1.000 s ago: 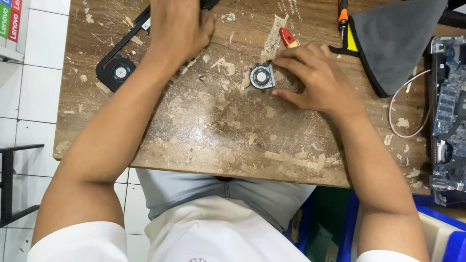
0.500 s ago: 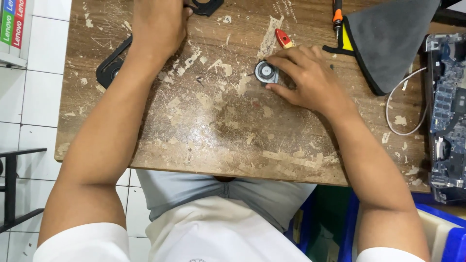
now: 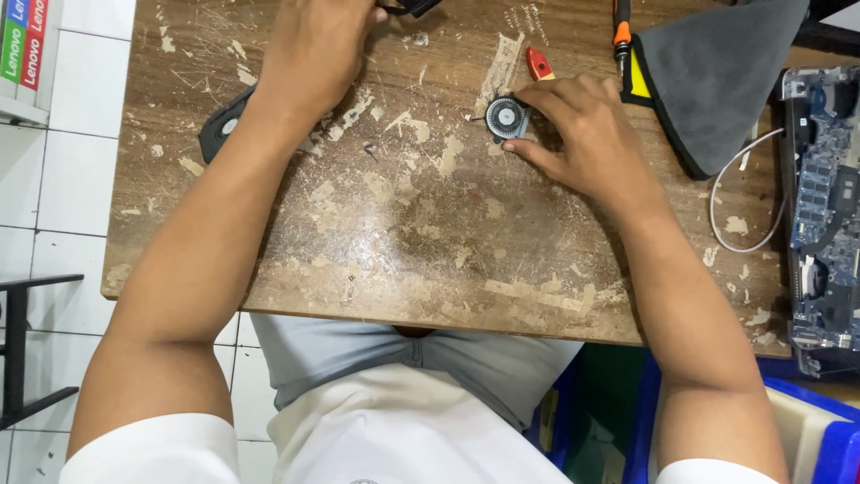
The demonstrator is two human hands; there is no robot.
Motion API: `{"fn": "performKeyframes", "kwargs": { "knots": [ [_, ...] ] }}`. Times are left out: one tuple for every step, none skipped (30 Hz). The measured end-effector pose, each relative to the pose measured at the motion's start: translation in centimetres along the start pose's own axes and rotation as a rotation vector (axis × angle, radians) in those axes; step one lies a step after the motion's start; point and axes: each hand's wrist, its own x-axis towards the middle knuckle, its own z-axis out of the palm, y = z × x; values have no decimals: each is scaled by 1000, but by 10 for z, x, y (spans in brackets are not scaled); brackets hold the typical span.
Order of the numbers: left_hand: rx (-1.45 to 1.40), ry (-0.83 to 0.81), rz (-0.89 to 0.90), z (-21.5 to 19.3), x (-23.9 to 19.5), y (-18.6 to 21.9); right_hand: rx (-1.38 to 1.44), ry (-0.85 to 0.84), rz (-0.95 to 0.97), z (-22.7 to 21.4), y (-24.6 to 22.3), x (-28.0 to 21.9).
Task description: The person cleans two small laptop cooling fans and a copper heat pipe using a small brush. They scrub the fan blades and housing, then brush the heat pipe. Finally, they reattach a fan to its black plastic housing and secure it with a screwdriver.
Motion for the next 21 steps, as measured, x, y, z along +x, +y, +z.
{"fn": "performKeyframes", "kwargs": {
  "knots": [
    [28,-10,8,-1,1,4,-3,21,-24,1,2,0],
    [27,-11,8,3,0,3,-3,21,-23,3,4,-1],
    [36,-45,-34,7,0,3,-24,20,-24,5,7,-2],
    [45,-80,-76,11,-1,2,-45,18,-26,7,10,-3],
    [44,-80,-76,10,1,5,-45,18,-24,7,9,-2],
    [-29,-83,-82,9,3,9,-26,12,-17,6,9,-2],
    [-101,-85,-90,8,4,13,-7,6,-11,6,8,-1],
    [-101,-85,-90,8,4,13,-7,6,-11,5,8,-2],
    [-90,-97,-93,7,4,13,-4,8,-17,4,7,-1],
    [-80,-110,-97,7,4,13,-2,11,-23,3,7,-1],
    [-80,-110,-98,6,4,14,-1,10,-24,3,7,-1],
    [-146,-161,-152,6,4,15,-4,12,-21,2,7,-1],
    [-213,-214,-206,5,4,15,-7,15,-17,2,7,-1],
    [-213,-214,-206,4,7,18,-7,15,-17,3,8,-1],
    [-280,-304,-304,4,8,20,-20,20,-24,4,10,-2],
    [-349,-395,-401,4,10,22,-32,24,-31,4,12,-3],
    [-348,-395,-402,3,11,25,-31,25,-32,3,11,-2],
    [-343,-455,-434,3,11,27,-27,3,-27,2,11,-2],
    [-340,-516,-465,4,12,30,-23,-20,-22,1,10,-3],
    [-341,-517,-466,-5,18,39,-23,-21,-21,1,11,-2],
    [-375,-638,-578,-15,24,49,-26,-24,-46,2,12,-2]
  ]
}}
